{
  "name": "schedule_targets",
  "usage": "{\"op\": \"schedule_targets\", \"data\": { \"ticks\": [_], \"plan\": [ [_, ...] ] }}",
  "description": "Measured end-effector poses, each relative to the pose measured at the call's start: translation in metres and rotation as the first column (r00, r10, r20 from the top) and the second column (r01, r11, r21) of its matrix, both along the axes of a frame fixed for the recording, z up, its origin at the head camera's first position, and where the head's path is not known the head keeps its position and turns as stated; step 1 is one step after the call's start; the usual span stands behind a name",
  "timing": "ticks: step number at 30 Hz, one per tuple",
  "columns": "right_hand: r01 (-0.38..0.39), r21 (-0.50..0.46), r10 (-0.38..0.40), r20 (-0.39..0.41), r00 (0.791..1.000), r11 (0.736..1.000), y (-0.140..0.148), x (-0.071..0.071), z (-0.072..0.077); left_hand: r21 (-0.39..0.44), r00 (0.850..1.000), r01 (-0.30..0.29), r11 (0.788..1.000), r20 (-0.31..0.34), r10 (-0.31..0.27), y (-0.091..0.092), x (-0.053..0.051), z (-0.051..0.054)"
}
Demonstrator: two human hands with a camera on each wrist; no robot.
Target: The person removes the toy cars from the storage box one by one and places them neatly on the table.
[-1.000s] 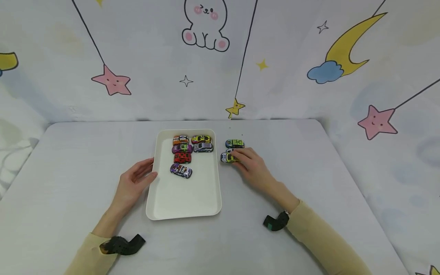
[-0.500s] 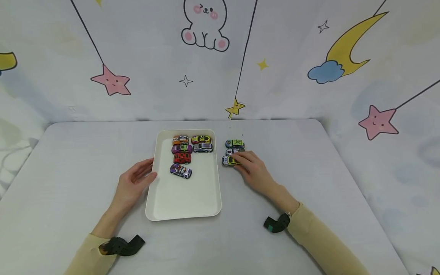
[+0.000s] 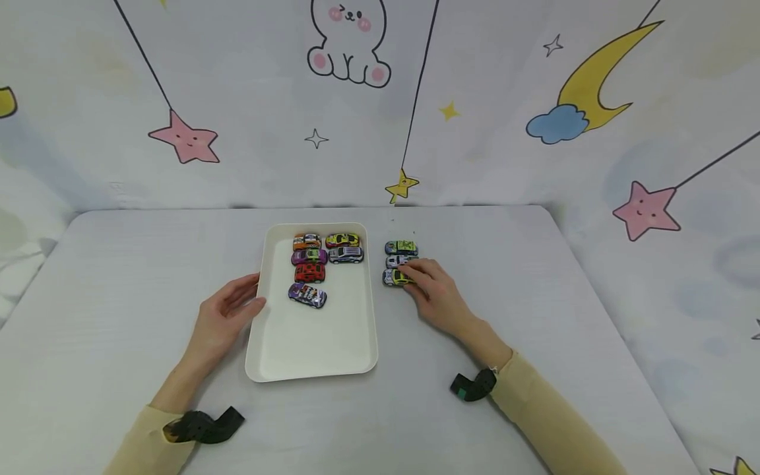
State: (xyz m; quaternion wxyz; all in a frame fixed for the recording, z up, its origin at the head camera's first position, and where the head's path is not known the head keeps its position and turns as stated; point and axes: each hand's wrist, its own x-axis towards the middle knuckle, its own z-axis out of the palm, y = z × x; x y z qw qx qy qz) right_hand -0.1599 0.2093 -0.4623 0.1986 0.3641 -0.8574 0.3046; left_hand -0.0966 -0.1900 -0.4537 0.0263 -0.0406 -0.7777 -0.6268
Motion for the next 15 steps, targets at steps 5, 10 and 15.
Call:
{"op": "schedule_targets", "data": {
  "ticks": [5, 10, 15],
  "plan": [
    [0.014, 0.016, -0.014, 0.012, 1.0, 1.0, 0.0006, 0.0005, 0.0006, 0.001, 1.0, 0.004, 1.0, 0.001, -0.004, -0.0007, 0.0001, -0.0014],
    [0.014, 0.004, -0.014, -0.021, 1.0, 1.0, 0.001, -0.0006, 0.0001, 0.007, 1.0, 0.005, 1.0, 0.001, -0.005, -0.0011, 0.0001, -0.0013],
    [0.027, -0.002, -0.027, -0.034, 0.999, 1.0, 0.0011, -0.0008, -0.0002, 0.006, 1.0, 0.008, 1.0, 0.002, -0.008, -0.001, 0.0002, -0.0001]
  ]
}}
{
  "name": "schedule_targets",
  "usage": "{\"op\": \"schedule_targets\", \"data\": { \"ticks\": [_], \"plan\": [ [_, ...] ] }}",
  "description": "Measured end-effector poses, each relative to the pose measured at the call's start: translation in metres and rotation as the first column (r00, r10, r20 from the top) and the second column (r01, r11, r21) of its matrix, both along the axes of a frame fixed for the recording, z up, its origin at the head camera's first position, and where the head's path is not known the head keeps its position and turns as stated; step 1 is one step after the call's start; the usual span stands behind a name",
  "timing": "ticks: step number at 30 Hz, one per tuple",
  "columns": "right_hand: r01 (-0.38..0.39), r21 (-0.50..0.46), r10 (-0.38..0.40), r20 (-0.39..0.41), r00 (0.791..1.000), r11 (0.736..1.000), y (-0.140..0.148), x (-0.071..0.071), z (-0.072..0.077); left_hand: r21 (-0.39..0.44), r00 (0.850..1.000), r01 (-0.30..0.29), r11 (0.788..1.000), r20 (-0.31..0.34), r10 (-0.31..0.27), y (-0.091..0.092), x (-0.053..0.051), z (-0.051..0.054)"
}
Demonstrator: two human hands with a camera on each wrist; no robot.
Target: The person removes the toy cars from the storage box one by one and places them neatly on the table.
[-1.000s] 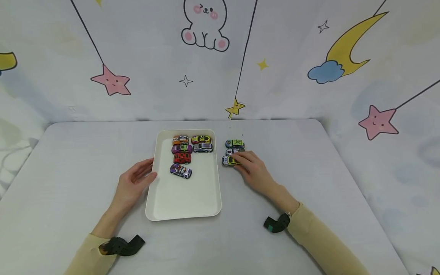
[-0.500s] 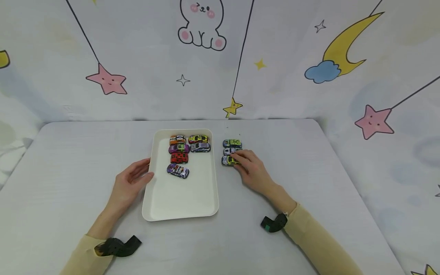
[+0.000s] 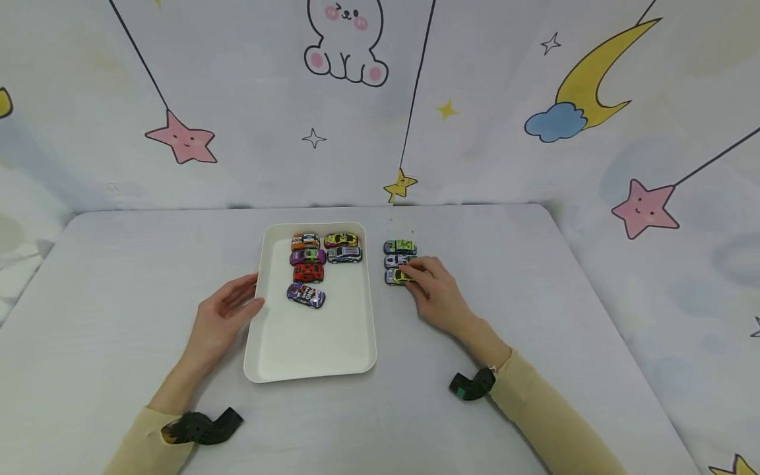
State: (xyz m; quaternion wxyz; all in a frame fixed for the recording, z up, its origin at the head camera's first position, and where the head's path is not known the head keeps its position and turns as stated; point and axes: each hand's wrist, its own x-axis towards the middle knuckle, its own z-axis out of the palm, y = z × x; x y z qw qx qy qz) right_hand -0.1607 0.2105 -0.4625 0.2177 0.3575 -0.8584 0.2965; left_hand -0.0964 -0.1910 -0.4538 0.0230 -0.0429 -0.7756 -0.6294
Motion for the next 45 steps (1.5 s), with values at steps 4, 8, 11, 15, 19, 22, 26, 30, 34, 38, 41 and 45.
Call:
{"op": "schedule_targets", "data": {
  "ticks": [4, 8, 11, 15, 19, 22, 26, 30, 34, 38, 41, 45],
  "plan": [
    [0.011, 0.005, -0.011, -0.002, 1.0, 1.0, 0.0, 0.0, 0.0, -0.004, 1.0, 0.0, 1.0, 0.001, 0.0, 0.0, 0.001, 0.0],
    [0.013, 0.004, -0.013, -0.007, 1.0, 1.0, 0.0, 0.0, -0.001, -0.008, 1.0, -0.001, 1.0, 0.0, 0.001, 0.0, 0.001, -0.001],
    [0.017, -0.012, -0.018, -0.012, 1.0, 1.0, 0.0, -0.001, -0.001, -0.007, 1.0, -0.003, 1.0, 0.001, 0.003, 0.0, 0.0, -0.001],
    [0.024, -0.039, -0.024, -0.009, 1.0, 0.999, 0.0, -0.002, -0.001, -0.004, 1.0, -0.008, 1.0, 0.001, 0.008, 0.0, 0.0, -0.001],
    [0.026, -0.054, -0.026, 0.004, 1.0, 0.998, 0.0, -0.002, -0.001, -0.012, 1.0, -0.01, 1.0, 0.001, 0.01, 0.0, 0.0, -0.001],
    [0.031, -0.061, -0.03, 0.016, 0.999, 0.998, 0.0, -0.002, -0.001, -0.014, 1.0, -0.009, 1.0, 0.002, 0.009, -0.001, 0.0, 0.0],
    [0.034, -0.074, -0.033, 0.018, 0.999, 0.997, -0.001, -0.002, -0.001, -0.015, 1.0, -0.01, 1.0, 0.002, 0.01, -0.001, 0.0, 0.0],
    [0.041, -0.087, -0.042, -0.012, 0.999, 0.995, -0.002, -0.001, 0.0, -0.015, 1.0, -0.004, 1.0, 0.003, 0.004, 0.0, -0.001, -0.001],
    [0.037, -0.077, -0.04, -0.05, 0.998, 0.996, -0.007, 0.002, 0.005, -0.014, 1.0, 0.001, 1.0, 0.001, -0.001, -0.001, -0.001, -0.002],
    [0.012, -0.077, -0.017, -0.067, 0.998, 0.997, -0.017, 0.007, 0.012, -0.01, 1.0, 0.004, 1.0, -0.001, -0.004, -0.001, -0.001, -0.002],
    [-0.01, -0.073, 0.006, -0.065, 0.998, 0.997, -0.027, 0.011, 0.017, -0.011, 1.0, 0.004, 1.0, 0.003, -0.004, -0.001, -0.001, -0.002],
    [-0.059, 0.004, 0.06, -0.035, 0.998, 0.998, -0.044, 0.018, 0.027, -0.011, 1.0, 0.0, 1.0, 0.011, 0.0, -0.001, -0.001, -0.001]
  ]
}}
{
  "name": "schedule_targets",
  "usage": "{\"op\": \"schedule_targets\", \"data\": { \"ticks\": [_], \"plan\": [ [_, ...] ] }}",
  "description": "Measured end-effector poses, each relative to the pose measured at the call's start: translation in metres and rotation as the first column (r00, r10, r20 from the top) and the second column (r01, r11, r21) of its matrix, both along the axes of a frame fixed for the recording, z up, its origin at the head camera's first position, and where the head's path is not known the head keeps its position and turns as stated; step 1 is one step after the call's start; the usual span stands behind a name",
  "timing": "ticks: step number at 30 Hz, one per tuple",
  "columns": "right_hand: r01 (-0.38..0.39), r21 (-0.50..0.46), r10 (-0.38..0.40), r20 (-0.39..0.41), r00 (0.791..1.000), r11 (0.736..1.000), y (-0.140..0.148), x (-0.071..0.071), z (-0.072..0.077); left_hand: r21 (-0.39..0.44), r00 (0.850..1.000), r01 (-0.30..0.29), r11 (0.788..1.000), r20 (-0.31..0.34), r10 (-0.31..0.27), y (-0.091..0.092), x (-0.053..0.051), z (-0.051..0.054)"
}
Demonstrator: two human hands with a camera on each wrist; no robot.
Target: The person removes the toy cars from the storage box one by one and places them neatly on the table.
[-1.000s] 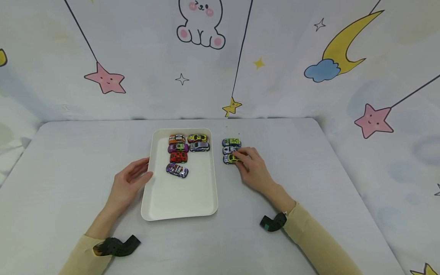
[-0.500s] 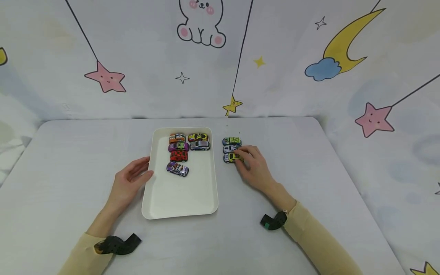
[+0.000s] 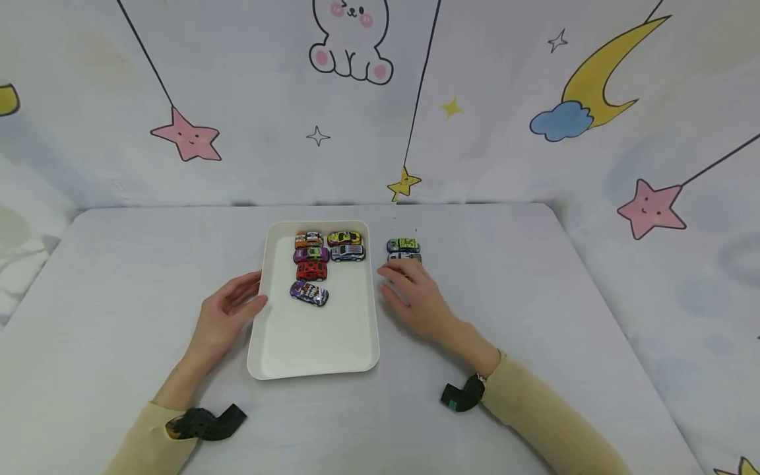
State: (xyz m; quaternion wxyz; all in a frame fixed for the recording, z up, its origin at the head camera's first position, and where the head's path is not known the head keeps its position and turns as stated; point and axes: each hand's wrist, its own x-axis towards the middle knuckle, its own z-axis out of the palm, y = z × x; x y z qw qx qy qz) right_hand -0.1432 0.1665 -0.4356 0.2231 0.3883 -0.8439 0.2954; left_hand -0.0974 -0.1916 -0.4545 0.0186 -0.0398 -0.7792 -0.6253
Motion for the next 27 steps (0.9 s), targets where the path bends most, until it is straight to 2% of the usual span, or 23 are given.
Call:
{"op": "schedule_targets", "data": {
  "ticks": [4, 7, 13, 18, 23, 27],
  "plan": [
    [-0.069, 0.104, 0.065, 0.045, 0.997, 0.992, -0.019, 0.005, 0.009, 0.003, 1.0, 0.003, 1.0, 0.002, -0.003, 0.0, 0.0, 0.0],
    [-0.117, 0.181, 0.101, 0.094, 0.99, 0.976, -0.033, 0.005, 0.014, 0.002, 1.0, 0.004, 1.0, -0.003, -0.004, 0.0, 0.0, 0.0],
    [-0.191, 0.359, 0.101, 0.254, 0.962, 0.914, -0.054, 0.0, 0.021, 0.005, 1.0, 0.009, 1.0, 0.002, -0.009, 0.0, 0.0, -0.001],
    [-0.188, 0.412, 0.072, 0.281, 0.957, 0.892, -0.067, -0.006, 0.023, 0.001, 1.0, 0.002, 1.0, 0.004, -0.002, -0.001, 0.0, -0.002],
    [-0.176, 0.419, 0.044, 0.305, 0.951, 0.891, -0.08, -0.009, 0.022, 0.004, 1.0, -0.006, 1.0, 0.001, 0.006, -0.001, 0.0, -0.002],
    [-0.127, 0.424, -0.006, 0.3, 0.954, 0.897, -0.088, -0.007, 0.02, 0.008, 1.0, 0.0, 1.0, -0.011, 0.0, -0.001, 0.0, -0.002]
  ]
}}
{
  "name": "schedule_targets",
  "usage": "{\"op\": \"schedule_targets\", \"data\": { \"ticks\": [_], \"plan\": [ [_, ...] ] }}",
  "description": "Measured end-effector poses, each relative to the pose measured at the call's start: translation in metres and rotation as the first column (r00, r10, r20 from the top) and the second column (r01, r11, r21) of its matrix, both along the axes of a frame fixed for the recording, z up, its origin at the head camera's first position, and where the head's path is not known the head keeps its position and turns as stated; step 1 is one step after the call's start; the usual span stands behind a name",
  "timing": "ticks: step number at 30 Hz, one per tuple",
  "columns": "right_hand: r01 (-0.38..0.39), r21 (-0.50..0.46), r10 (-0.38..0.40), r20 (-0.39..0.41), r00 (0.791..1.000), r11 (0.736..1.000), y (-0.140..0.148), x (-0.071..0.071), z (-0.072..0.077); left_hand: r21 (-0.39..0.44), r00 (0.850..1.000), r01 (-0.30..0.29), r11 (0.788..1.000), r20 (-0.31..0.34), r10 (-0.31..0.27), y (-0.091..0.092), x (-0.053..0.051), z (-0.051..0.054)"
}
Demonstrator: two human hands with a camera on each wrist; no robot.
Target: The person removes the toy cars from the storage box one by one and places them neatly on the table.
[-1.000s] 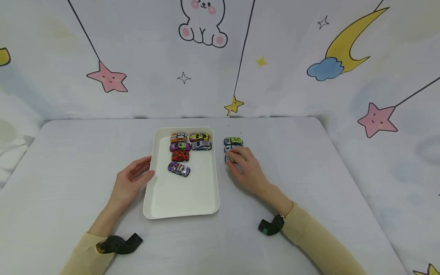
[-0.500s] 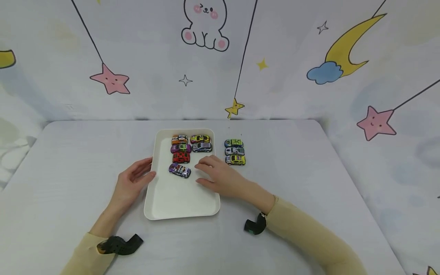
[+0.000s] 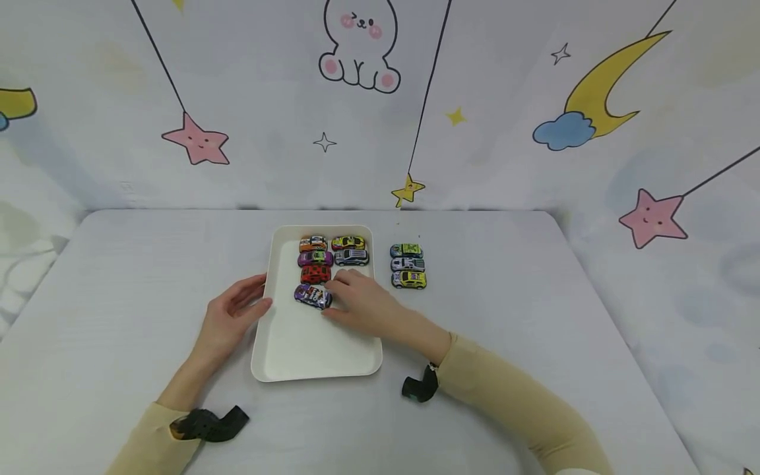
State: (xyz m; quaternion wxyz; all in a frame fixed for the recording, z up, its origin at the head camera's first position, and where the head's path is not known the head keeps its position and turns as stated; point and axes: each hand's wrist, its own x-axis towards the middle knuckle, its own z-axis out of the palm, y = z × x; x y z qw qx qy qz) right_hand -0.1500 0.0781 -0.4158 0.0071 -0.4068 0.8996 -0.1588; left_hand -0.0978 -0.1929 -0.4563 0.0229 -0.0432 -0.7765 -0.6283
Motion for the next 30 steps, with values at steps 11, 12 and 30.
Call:
{"op": "schedule_targets", "data": {
  "ticks": [11, 12, 30],
  "plan": [
    [0.1, 0.011, -0.099, -0.114, 0.989, 0.995, -0.008, 0.007, -0.006, -0.014, 1.0, -0.003, 1.0, -0.008, 0.003, 0.001, 0.0, 0.002],
    [0.102, 0.013, -0.1, -0.115, 0.988, 0.995, -0.008, 0.007, -0.006, -0.012, 1.0, -0.003, 1.0, -0.007, 0.003, 0.001, 0.0, 0.002],
    [0.051, -0.16, -0.068, -0.107, 0.992, 0.986, 0.003, 0.004, -0.01, 0.01, 1.0, 0.003, 1.0, -0.005, -0.003, 0.0, 0.0, -0.002]
  ]
}}
